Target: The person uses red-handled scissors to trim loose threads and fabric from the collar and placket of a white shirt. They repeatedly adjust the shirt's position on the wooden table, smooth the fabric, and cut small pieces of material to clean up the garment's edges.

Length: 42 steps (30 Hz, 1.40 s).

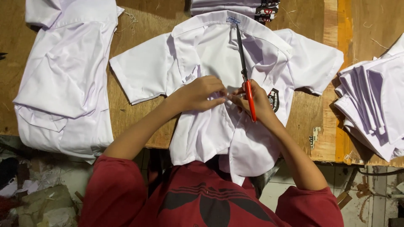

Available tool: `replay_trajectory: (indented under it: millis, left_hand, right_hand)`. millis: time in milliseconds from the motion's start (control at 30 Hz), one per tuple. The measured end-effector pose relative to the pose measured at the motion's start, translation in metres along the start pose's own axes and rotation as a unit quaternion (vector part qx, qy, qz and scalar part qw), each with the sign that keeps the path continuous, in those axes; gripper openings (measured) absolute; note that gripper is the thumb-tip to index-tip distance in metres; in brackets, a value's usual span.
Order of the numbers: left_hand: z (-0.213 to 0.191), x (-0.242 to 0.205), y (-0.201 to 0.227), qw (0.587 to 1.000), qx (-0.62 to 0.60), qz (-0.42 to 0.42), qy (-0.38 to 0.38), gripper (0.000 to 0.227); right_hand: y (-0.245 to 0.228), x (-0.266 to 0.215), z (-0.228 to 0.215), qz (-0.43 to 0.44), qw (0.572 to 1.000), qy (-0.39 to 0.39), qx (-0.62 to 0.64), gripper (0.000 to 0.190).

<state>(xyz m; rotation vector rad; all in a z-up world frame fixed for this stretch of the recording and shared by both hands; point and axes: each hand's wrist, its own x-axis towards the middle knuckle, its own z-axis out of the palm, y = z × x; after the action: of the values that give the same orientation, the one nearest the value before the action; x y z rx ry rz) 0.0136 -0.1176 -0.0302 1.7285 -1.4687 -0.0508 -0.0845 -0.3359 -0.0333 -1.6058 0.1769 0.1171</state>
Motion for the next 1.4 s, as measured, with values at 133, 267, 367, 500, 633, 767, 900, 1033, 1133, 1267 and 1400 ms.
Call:
replay_trajectory:
  millis: [133, 267, 367, 500, 633, 767, 900, 1033, 1133, 1267, 1400]
  left_hand:
    - [-0.001, -0.001, 0.000, 1.000, -0.016, -0.018, 0.015, 0.018]
    - [-0.016, -0.003, 0.011, 0.997, -0.060, -0.057, 0.004, 0.020]
    - [-0.027, -0.002, 0.014, 0.995, -0.069, -0.075, -0.024, 0.026]
    - [-0.023, -0.009, -0.004, 0.989, -0.045, -0.105, -0.096, 0.027]
    - [-0.027, -0.009, 0.002, 0.984, -0.065, -0.133, -0.098, 0.023]
    - [-0.028, -0.008, 0.006, 0.981, -0.071, -0.140, -0.110, 0.023]
    - [-0.026, -0.007, 0.007, 0.988, -0.075, -0.097, -0.095, 0.019]
    - [-0.024, -0.007, 0.009, 0.987, -0.102, -0.091, -0.081, 0.019]
    - [-0.025, -0.005, 0.013, 0.980, -0.110, -0.132, -0.101, 0.018]
    - [-0.026, -0.004, 0.015, 0.976, -0.102, -0.159, -0.112, 0.024]
    - [-0.025, -0.006, 0.015, 0.982, -0.098, -0.134, -0.092, 0.020]
  right_hand:
    - [-0.003, 0.000, -0.003, -0.025, 1.000, 0.002, -0.018, 0.040]
    - [-0.028, -0.015, -0.021, -0.140, 0.962, 0.030, -0.232, 0.040]
    - [-0.046, -0.033, -0.049, -0.211, 0.858, 0.050, -0.465, 0.049]
    - [-0.049, -0.056, -0.094, -0.115, 0.720, -0.034, -0.684, 0.042]
    - [-0.038, -0.073, -0.113, -0.086, 0.646, -0.073, -0.755, 0.062]
    - [-0.035, -0.080, -0.110, -0.079, 0.681, -0.103, -0.721, 0.044]
    - [-0.020, -0.080, -0.126, -0.279, 0.646, -0.019, -0.710, 0.055]
    - [-0.021, -0.081, -0.135, -0.253, 0.694, -0.040, -0.673, 0.043]
    - [-0.035, -0.082, -0.129, -0.274, 0.687, -0.070, -0.670, 0.046]
    - [-0.037, -0.083, -0.125, -0.208, 0.595, -0.080, -0.772, 0.042]
    - [-0.040, -0.080, -0.118, -0.235, 0.495, -0.096, -0.831, 0.023]
